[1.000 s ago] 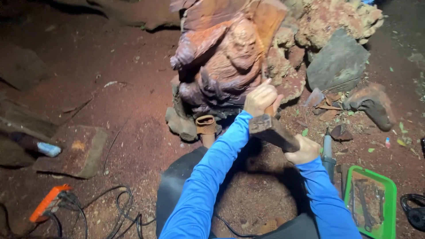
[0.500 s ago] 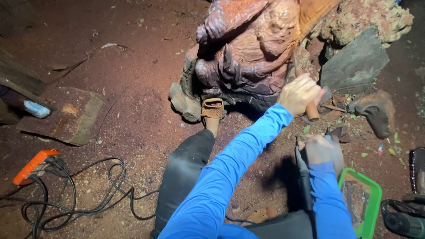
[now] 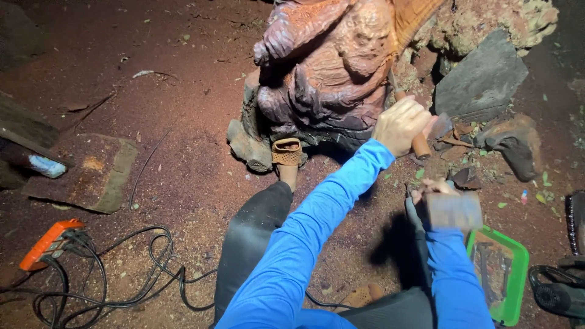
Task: The person carves a wooden sculpture using a mallet and a chisel.
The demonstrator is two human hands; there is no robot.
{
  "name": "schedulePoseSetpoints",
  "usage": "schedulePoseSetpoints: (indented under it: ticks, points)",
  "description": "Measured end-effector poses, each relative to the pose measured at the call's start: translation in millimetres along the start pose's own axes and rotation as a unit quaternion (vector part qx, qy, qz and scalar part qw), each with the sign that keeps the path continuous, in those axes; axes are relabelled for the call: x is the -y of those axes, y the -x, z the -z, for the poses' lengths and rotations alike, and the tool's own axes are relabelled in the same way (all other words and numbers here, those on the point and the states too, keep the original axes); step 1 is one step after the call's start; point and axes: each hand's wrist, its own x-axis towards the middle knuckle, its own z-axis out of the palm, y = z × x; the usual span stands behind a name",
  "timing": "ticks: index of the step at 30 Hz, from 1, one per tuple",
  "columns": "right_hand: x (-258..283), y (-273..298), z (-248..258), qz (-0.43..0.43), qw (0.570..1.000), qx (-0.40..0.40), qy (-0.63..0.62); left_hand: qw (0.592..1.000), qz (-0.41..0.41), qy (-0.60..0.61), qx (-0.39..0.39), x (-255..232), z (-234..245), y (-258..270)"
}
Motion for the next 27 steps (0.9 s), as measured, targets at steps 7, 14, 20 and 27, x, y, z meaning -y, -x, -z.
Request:
schedulePoseSetpoints:
  ticks: [7,14,20,27]
  points:
    - [5.8,5.1,-12.0,-0.177,0.974,0.047,-0.134,1.000,-0.016,-0.009,0.023,5.9,-2.7,3.4]
    - [31.2,-12.9,21.8,-0.347,0.896,0.086,-0.262,0.816,-0.177,-0.249,0.490,31.0,-64.9,78.8]
    - [31.5,-42.2,49.0,-0.405,0.855,0.042,-0.323,0.974,-0.210,0.077,0.044,-2.5,-4.2,7.0]
    - [42.4,-36.5,53.3,-0.497,0.758,0.206,-0.368,0.978,-0.190,0.089,-0.003,-5.4,30.0,-32.9]
